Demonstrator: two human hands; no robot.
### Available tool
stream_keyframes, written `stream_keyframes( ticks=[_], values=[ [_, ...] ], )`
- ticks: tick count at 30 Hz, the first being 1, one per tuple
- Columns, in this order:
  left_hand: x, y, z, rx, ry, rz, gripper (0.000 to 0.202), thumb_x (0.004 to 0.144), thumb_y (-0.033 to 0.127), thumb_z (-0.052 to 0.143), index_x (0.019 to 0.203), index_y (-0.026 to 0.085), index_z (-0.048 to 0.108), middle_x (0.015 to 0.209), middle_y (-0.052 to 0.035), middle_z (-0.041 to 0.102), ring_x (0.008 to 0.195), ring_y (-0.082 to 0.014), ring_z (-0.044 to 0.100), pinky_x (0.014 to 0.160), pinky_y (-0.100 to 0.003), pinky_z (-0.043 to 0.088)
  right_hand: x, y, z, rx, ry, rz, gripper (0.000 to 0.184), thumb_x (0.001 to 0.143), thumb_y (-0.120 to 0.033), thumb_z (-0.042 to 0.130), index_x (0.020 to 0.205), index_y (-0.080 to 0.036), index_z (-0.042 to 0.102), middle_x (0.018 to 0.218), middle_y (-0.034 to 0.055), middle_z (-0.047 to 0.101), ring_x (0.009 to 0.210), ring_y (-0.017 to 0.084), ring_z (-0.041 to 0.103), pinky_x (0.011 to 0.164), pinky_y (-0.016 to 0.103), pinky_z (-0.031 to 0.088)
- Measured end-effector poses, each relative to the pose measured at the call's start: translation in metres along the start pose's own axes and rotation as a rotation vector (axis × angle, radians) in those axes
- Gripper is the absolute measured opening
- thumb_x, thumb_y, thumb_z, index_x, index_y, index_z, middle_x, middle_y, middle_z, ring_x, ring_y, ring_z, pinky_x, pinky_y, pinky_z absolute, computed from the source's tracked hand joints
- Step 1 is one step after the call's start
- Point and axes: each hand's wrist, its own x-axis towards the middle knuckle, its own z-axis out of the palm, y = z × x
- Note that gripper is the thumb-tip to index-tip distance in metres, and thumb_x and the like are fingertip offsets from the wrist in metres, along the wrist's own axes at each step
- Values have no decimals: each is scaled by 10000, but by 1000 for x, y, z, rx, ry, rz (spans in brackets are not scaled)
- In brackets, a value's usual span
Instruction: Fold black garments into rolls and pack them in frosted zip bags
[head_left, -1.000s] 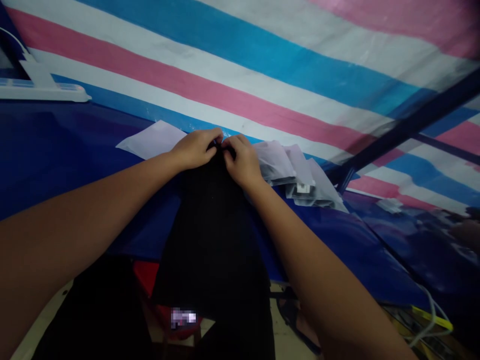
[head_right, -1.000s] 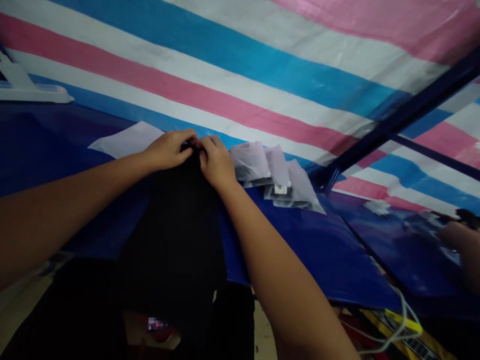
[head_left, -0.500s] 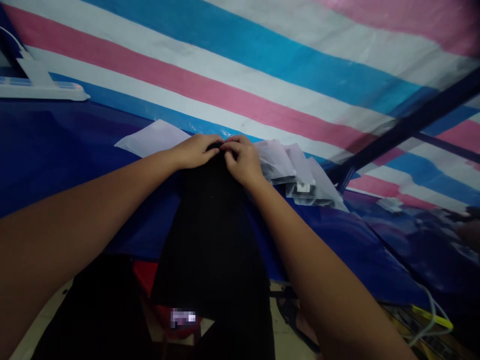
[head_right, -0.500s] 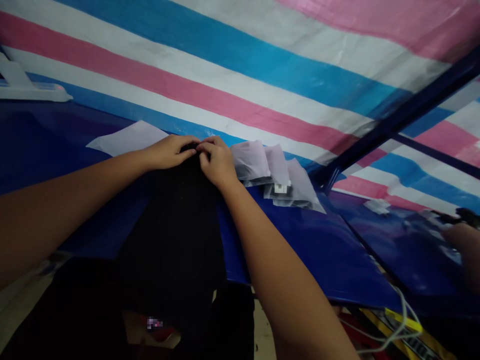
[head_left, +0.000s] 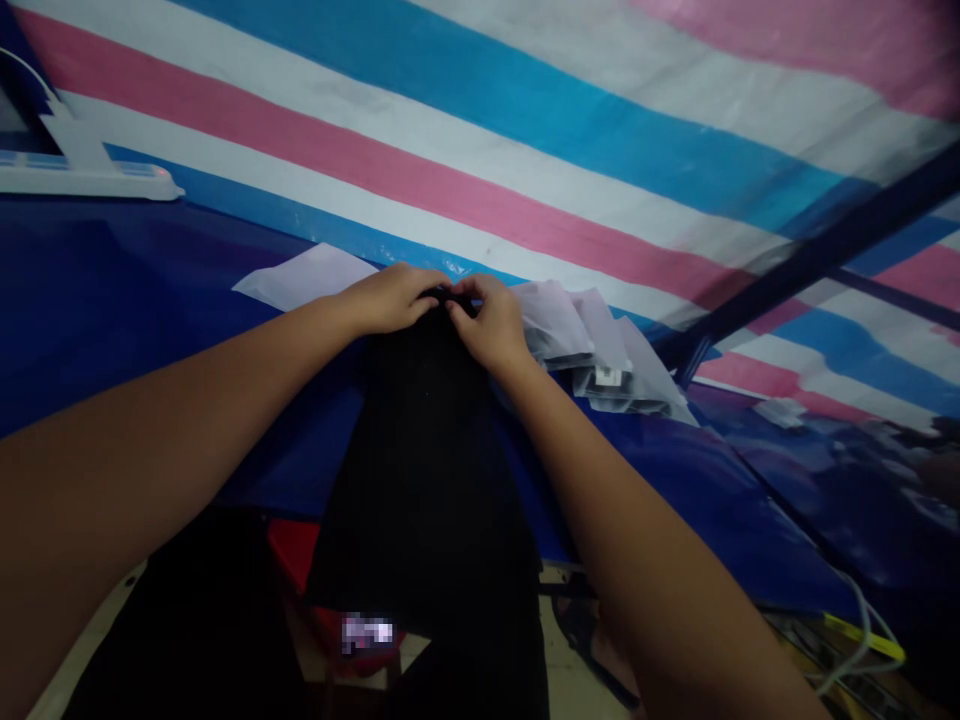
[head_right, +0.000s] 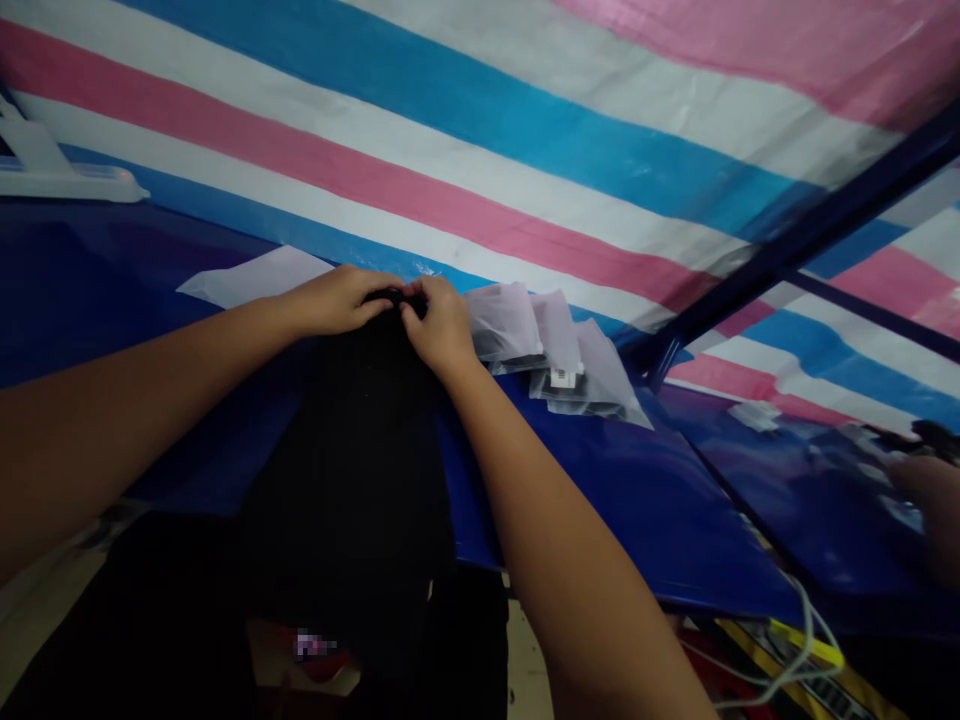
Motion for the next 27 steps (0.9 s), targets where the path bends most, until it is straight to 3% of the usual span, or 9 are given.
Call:
stream_keyframes(
  ticks=[8, 17, 21, 27],
  values=[
    [0, -2, -5, 94, -59, 0, 384, 1032, 186, 474, 1285, 195, 763, 1245, -96, 809, 1140, -266, 746, 957, -358, 537, -1, 1, 0, 0, -18, -62, 121, 845, -126, 705, 872, -235, 659, 949, 68, 734, 949, 265, 684, 877, 428, 558],
    [0, 0, -5, 74, -47, -11, 395, 1011, 196, 529, 1350, 193, 733, 1291, -98, 796, 1184, -270, 735, 1005, -376, 536, -2, 0, -4, 0, -92, 4, 106, 898, -138, 647, 908, -240, 621, 925, 45, 747, 845, 241, 675, 815, 394, 522],
    [-2, 3, -6, 18, -32, -4, 410, 995, 254, 587, 1368, 150, 720, 1305, -127, 790, 1183, -293, 736, 987, -386, 543, -2, 1, -2, 22, -55, -5, 162, 878, -134, 648, 998, -232, 601, 1022, 74, 757, 940, 266, 703, 863, 409, 536],
    [-2, 3, -3, -8, -28, 7, 431, 975, 315, 625, 1369, 176, 731, 1294, -111, 794, 1153, -279, 738, 971, -374, 537, -1, 5, 1, 35, -72, -38, 138, 891, -149, 618, 999, -234, 633, 1055, 90, 767, 1000, 286, 717, 904, 438, 549]
  ],
)
